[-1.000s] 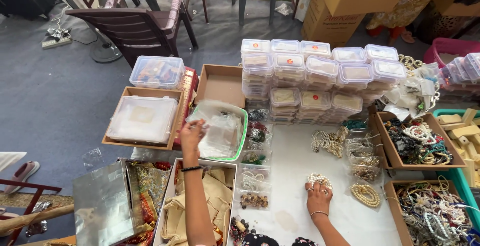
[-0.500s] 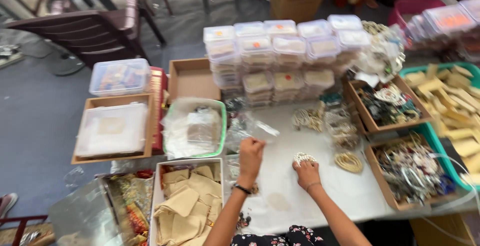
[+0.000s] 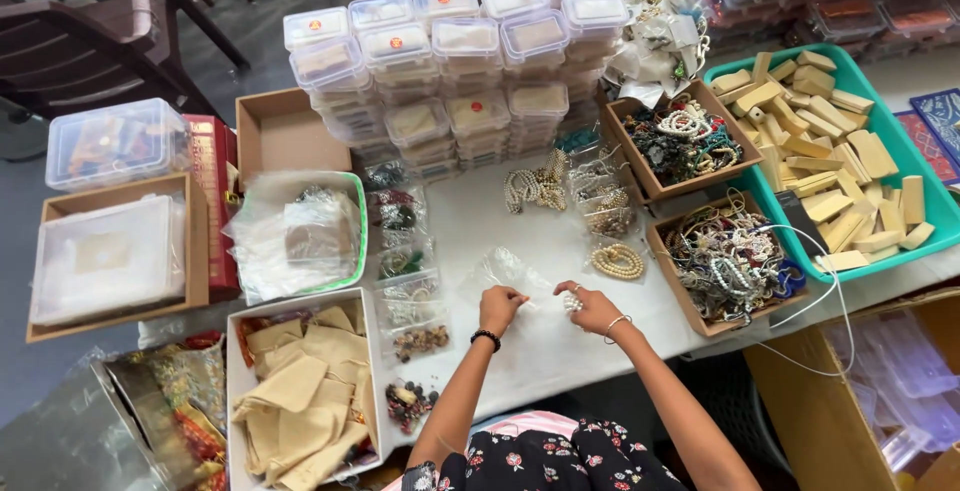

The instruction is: Sort and pack various jewelry items like necklaces and beads into small plastic bags and storage containers.

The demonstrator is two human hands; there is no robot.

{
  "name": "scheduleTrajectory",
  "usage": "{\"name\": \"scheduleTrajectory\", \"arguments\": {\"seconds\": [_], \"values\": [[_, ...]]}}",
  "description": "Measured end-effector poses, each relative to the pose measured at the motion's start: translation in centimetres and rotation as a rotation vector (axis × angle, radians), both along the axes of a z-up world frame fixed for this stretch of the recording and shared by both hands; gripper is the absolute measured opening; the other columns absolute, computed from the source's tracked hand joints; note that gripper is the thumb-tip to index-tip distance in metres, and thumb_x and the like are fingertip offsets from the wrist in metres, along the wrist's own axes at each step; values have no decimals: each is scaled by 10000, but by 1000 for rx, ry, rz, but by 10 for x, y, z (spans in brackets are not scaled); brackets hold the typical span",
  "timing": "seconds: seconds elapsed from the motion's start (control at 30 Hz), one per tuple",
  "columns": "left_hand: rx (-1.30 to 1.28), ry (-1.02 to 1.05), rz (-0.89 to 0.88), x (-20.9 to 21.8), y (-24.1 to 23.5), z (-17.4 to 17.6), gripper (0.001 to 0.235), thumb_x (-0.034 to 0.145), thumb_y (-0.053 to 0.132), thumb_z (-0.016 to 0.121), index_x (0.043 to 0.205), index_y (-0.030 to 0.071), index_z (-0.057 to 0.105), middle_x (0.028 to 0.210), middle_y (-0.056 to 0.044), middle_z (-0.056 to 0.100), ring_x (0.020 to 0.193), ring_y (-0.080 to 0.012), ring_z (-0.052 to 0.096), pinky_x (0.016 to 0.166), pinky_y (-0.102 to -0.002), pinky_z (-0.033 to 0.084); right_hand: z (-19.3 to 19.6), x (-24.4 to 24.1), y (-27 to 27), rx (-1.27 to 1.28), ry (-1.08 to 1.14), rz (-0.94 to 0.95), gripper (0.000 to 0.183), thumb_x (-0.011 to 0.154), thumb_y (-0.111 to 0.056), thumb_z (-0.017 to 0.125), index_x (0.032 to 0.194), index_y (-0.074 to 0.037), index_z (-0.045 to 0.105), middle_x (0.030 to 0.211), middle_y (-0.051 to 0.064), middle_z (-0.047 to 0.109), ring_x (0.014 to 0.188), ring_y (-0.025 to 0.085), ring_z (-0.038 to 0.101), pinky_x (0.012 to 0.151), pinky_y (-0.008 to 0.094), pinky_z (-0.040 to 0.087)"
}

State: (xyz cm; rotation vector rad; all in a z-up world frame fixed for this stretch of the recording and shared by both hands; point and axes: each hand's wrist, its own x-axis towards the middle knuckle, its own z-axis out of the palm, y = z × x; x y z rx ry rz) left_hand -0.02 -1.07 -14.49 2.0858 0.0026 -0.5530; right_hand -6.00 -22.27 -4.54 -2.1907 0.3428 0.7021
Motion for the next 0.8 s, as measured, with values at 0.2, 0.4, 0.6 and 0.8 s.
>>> {"name": "scheduleTrajectory", "arguments": {"seconds": [0.2, 0.4, 0.6, 0.8], "values": [[149, -203, -47, -24, -11, 0, 254, 826, 193, 787, 1058, 98, 747, 994, -148, 715, 900, -329, 675, 796, -401, 554, -21, -3, 23, -324, -171, 550, 725, 742, -53, 571, 1369, -417, 547, 982, 67, 745, 940, 285, 703, 835, 494, 512], [320, -418, -57, -40, -12, -14, 337, 839, 75, 688, 1174, 92, 658, 1147, -162, 602, 1051, -391, 587, 848, -462, 540, -50, -2, 34, -613, -132, 775, 819, 825, -122, 581, 1533, -479, 378, 1015, 55, 741, 937, 266, 718, 929, 541, 458], [127, -361, 249, -43, -14, -13, 165, 908, 114, 674, 1069, 82, 690, 933, -124, 681, 840, -311, 677, 786, -432, 552, -36, 2, 16, -715, -47, 875, 891, 837, -118, 577, 1580, -518, 293, 987, 50, 741, 877, 280, 729, 946, 518, 448], [271, -573, 211, -60, -48, 32, 155, 862, 63, 676, 1006, 55, 621, 942, -137, 626, 831, -342, 645, 725, -454, 538, -52, 2, 8, -685, -171, 900, 903, 820, -118, 587, 1591, -483, 290, 975, 60, 742, 898, 279, 722, 943, 527, 449]]}}
